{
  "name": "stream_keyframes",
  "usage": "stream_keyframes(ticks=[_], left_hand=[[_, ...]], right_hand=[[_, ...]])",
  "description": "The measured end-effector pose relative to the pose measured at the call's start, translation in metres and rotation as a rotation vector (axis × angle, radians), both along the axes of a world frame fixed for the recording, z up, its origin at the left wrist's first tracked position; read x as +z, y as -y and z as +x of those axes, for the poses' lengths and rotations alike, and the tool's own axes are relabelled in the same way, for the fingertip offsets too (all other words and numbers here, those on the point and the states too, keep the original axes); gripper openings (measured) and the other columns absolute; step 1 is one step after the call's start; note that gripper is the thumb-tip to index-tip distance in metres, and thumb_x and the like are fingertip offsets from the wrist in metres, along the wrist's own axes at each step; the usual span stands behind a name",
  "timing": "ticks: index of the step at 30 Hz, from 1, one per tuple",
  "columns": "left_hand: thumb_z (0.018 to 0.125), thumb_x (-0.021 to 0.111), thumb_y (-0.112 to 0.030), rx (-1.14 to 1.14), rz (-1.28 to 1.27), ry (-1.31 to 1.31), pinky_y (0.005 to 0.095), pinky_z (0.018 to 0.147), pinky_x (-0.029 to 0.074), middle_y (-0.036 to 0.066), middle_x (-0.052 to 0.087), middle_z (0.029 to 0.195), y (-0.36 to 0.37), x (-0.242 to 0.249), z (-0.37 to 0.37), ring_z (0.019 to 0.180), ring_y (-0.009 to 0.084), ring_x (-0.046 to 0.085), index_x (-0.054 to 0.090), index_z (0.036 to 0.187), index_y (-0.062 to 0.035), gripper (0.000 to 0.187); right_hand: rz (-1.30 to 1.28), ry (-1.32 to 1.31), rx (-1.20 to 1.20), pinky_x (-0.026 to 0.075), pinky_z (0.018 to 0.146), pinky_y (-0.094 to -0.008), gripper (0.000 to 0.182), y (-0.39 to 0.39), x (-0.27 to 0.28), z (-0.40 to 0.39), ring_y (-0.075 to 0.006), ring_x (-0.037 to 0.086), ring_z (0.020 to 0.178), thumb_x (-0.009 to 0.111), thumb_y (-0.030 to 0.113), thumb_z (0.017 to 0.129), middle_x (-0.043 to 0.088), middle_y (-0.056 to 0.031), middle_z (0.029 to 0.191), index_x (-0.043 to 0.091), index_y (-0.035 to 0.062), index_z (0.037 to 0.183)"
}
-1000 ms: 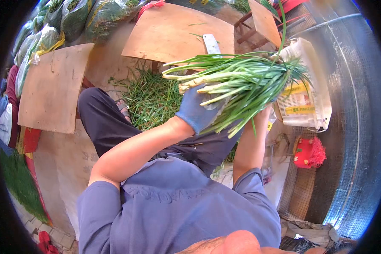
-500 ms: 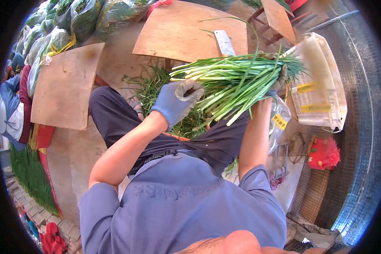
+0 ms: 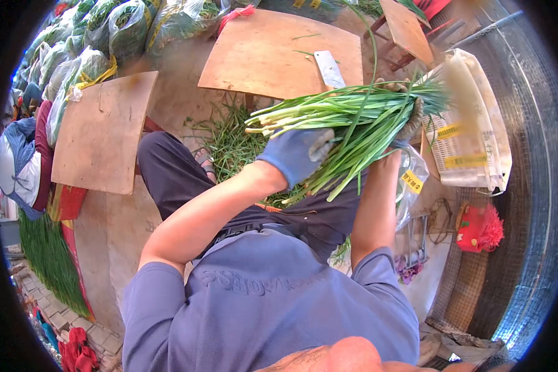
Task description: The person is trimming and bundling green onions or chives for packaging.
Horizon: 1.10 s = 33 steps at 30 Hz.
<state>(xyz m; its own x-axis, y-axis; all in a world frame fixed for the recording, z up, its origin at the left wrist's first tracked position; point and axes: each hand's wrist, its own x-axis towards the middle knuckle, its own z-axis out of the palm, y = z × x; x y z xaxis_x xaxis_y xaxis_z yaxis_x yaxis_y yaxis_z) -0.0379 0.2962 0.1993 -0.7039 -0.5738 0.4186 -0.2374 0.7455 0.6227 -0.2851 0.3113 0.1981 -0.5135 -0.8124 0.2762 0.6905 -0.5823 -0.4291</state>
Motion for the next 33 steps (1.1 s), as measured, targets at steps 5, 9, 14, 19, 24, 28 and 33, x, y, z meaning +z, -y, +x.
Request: stream_keyframes(ticks=[5,9,14,19,24,28,33], left_hand=[[0.083,0.061,-0.016,0.058,-0.223,-0.223,0.0445,0.063,0.048,0.013,0.059,0.073,-0.006,0.029,-0.036,0.071,0.0347,0.062,0.059,0.081,-0.0088,0.008],[0.084,0.063,-0.015,0.030,-0.161,-0.353,0.0422,0.060,0.049,0.014,0.060,0.070,-0.012,0.047,-0.057,0.065,0.0339,0.061,0.060,0.080,-0.0063,0.010],[0.090,0.063,-0.017,-0.176,0.755,-0.441,0.0272,0.055,0.048,0.004,0.063,0.070,-0.008,0.095,-0.035,0.058,0.0146,0.062,0.064,0.085,-0.0024,0.015],[0.094,0.063,-0.017,-0.156,1.098,-0.493,0.0201,0.049,0.044,0.000,0.061,0.071,-0.004,0.130,0.020,0.056,0.0076,0.058,0.064,0.091,-0.0039,0.013],[0.096,0.061,-0.016,0.079,0.850,-0.508,0.0194,0.047,0.041,0.000,0.058,0.067,0.006,0.110,0.074,0.055,0.0073,0.057,0.062,0.091,-0.0037,0.014],[0.096,0.061,-0.017,0.311,0.788,-0.090,0.0231,0.051,0.046,0.003,0.059,0.070,0.032,0.046,0.124,0.059,0.0098,0.059,0.063,0.096,-0.0020,0.015],[0.092,0.061,-0.020,0.130,-0.019,0.679,0.0354,0.092,0.050,0.019,0.065,0.114,0.049,-0.072,0.151,0.105,0.0358,0.063,0.063,0.121,-0.0055,0.032]], right_hand=[[-0.011,0.085,0.033,0.041,0.103,-0.0490,0.045,0.004,-0.013,0.008,-0.0255,0.058,0.101,0.063,0.041,0.087,0.065,-0.0078,0.103,0.062,0.0070,0.116],[0.068,0.182,0.069,0.042,0.100,-0.0466,0.049,0.003,-0.019,0.018,-0.0253,0.057,0.101,0.065,0.043,0.085,0.063,-0.0089,0.103,0.061,0.0058,0.117],[0.105,0.166,0.079,0.048,0.095,-0.0438,0.047,0.002,-0.039,0.012,-0.0263,0.061,0.095,0.063,0.043,0.086,0.066,-0.0099,0.099,0.061,0.0046,0.113],[0.137,0.112,-0.019,0.049,0.094,-0.0486,0.043,-0.002,-0.048,0.011,-0.0278,0.063,0.091,0.061,0.040,0.087,0.068,-0.0093,0.094,0.062,0.0049,0.111],[0.129,0.119,-0.054,0.051,0.091,-0.0475,0.040,-0.004,-0.060,-0.012,-0.0284,0.065,0.091,0.061,0.039,0.089,0.068,-0.0104,0.096,0.062,0.0058,0.111],[0.121,0.111,-0.047,0.054,0.089,-0.0444,0.038,-0.006,-0.057,-0.035,-0.0278,0.066,0.088,0.060,0.039,0.089,0.070,-0.0111,0.096,0.064,0.0058,0.106],[0.143,0.067,0.032,0.055,0.084,-0.0449,0.037,0.000,-0.037,-0.036,-0.0287,0.066,0.087,0.061,0.038,0.088,0.069,-0.0124,0.096,0.062,0.0073,0.108]])
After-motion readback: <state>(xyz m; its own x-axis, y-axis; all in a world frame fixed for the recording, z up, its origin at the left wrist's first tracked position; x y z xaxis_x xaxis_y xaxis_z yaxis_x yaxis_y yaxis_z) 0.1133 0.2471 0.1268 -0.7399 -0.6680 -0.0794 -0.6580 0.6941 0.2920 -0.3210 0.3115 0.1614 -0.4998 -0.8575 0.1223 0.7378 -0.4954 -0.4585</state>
